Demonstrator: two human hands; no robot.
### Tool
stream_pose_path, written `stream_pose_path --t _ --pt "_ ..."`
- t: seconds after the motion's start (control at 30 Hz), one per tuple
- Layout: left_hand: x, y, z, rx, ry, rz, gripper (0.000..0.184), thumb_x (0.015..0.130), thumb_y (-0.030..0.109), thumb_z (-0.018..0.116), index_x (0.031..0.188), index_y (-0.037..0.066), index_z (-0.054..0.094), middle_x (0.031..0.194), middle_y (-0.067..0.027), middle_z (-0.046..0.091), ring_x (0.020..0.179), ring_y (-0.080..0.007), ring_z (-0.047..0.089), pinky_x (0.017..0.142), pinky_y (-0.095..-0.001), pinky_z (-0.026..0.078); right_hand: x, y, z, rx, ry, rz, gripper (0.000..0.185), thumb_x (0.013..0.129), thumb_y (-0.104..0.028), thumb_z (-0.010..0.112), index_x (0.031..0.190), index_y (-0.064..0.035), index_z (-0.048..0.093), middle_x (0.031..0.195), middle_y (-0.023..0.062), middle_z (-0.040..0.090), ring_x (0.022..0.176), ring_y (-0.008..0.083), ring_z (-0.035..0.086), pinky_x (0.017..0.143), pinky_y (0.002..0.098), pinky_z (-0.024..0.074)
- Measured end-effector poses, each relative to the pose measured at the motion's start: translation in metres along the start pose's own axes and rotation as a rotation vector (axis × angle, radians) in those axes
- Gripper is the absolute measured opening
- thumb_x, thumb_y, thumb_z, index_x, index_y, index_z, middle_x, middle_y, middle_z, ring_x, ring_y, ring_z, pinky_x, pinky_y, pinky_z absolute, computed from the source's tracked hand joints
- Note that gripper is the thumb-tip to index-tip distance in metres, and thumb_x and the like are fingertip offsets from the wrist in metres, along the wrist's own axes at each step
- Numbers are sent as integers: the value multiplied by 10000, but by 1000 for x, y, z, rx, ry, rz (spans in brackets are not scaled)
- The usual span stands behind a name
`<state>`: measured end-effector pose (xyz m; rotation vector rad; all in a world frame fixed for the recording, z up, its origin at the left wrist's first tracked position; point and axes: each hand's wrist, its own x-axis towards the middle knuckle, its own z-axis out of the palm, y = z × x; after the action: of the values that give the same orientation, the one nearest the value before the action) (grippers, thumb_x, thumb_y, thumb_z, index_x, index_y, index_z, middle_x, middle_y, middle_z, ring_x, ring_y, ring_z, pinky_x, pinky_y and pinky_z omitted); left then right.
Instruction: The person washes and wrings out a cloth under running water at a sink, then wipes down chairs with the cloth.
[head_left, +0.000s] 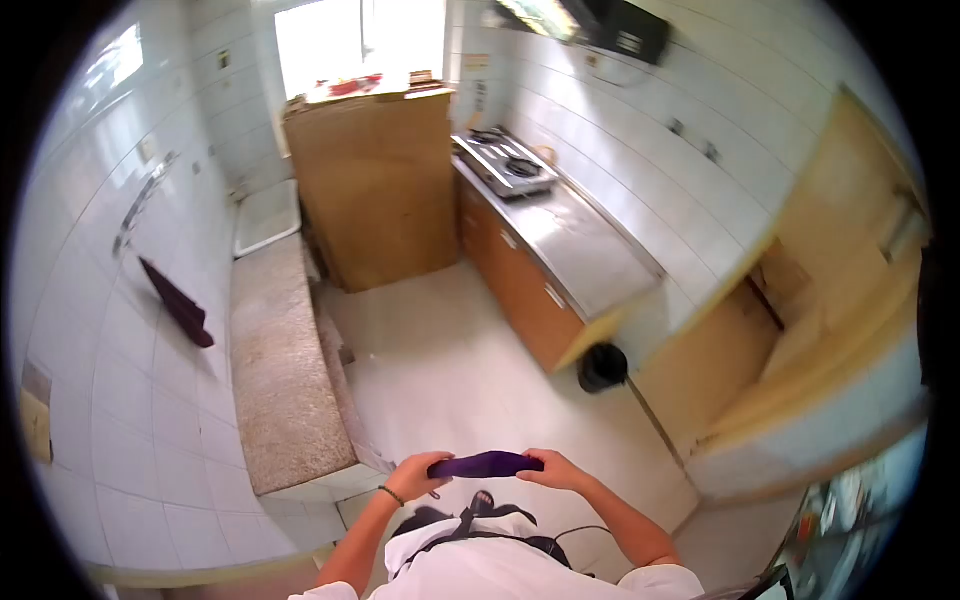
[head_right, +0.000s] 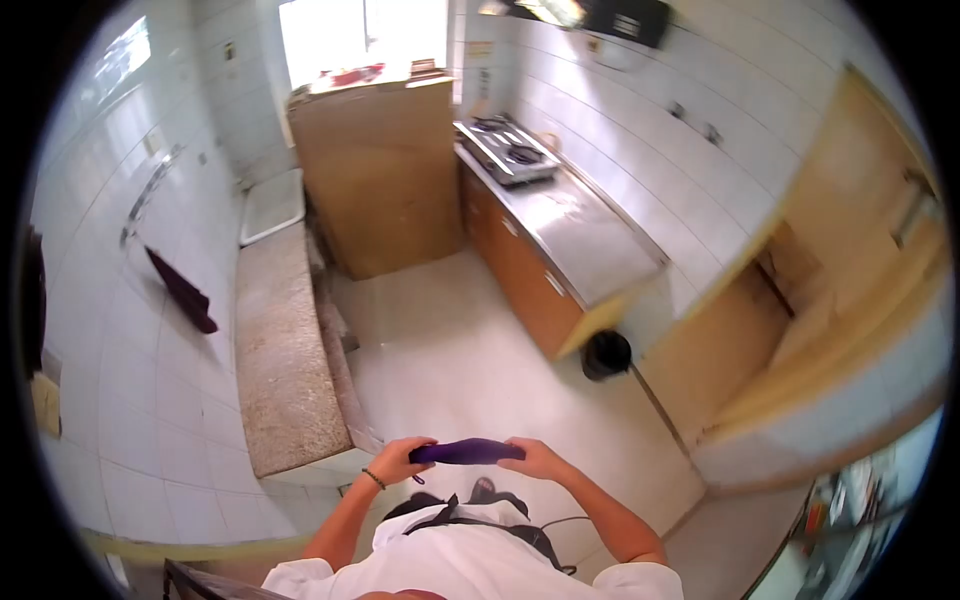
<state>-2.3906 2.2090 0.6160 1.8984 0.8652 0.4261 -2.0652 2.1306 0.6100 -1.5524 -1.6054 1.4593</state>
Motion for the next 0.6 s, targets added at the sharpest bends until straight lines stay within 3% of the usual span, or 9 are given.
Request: stream_pose_path --t 0.1,0.13,0.23,0.27,0.4,0.5,0.6 --pt "38 -45 -36 -12 292 -115 382 839 143 703 1198 41 621 949 -149 699 781 -204 695 689 -307 552 103 -40 -41 -30 -116 -121 373 854 -251 735 1146 -50 619 862 28 646 785 116 583 725 285 486" --pt "50 -45 -53 -36 351 -188 360 865 149 680 1206 49 620 900 -102 694 773 -170 679 708 -294 533 138 -51 -45 -22 -146 -160 386 854 -248 734 1162 -50 611 869 29 648 789 117 586 729 286 487" --pt "91 -93 -82 -490 498 -382 317 901 160 646 1196 48 620 872 -47 674 740 -133 649 694 -276 527 242 -92 -58 -103 -177 -238 398 853 -228 732 1180 -42 600 886 35 656 793 115 600 723 285 495" --pt "108 -130 -84 -654 523 -345 299 937 166 608 1211 46 602 886 -18 647 711 -105 614 673 -267 521 276 -102 -59 -107 -177 -245 399 851 -220 734 1181 -39 599 892 37 659 796 113 605 722 283 498" --pt "177 -168 -155 -1249 537 -399 331 961 160 574 1272 53 538 952 -31 623 743 -124 619 680 -282 542 412 -147 -68 -130 -131 -303 402 844 -190 741 1185 -33 598 913 42 667 800 108 617 707 272 506" --pt "235 -189 -224 -1300 611 -347 358 958 165 581 1289 48 517 960 -33 625 770 -131 627 686 -286 549 503 -178 -79 -132 -123 -362 425 823 -189 762 1186 -38 600 927 38 670 803 104 618 708 263 508" --pt "289 -213 -303 -1077 687 -256 429 908 120 626 1312 51 499 947 -32 619 770 -121 616 693 -274 531 588 -209 -90 -127 -145 -410 441 805 -183 771 1184 -35 602 926 35 666 803 106 614 714 262 508"
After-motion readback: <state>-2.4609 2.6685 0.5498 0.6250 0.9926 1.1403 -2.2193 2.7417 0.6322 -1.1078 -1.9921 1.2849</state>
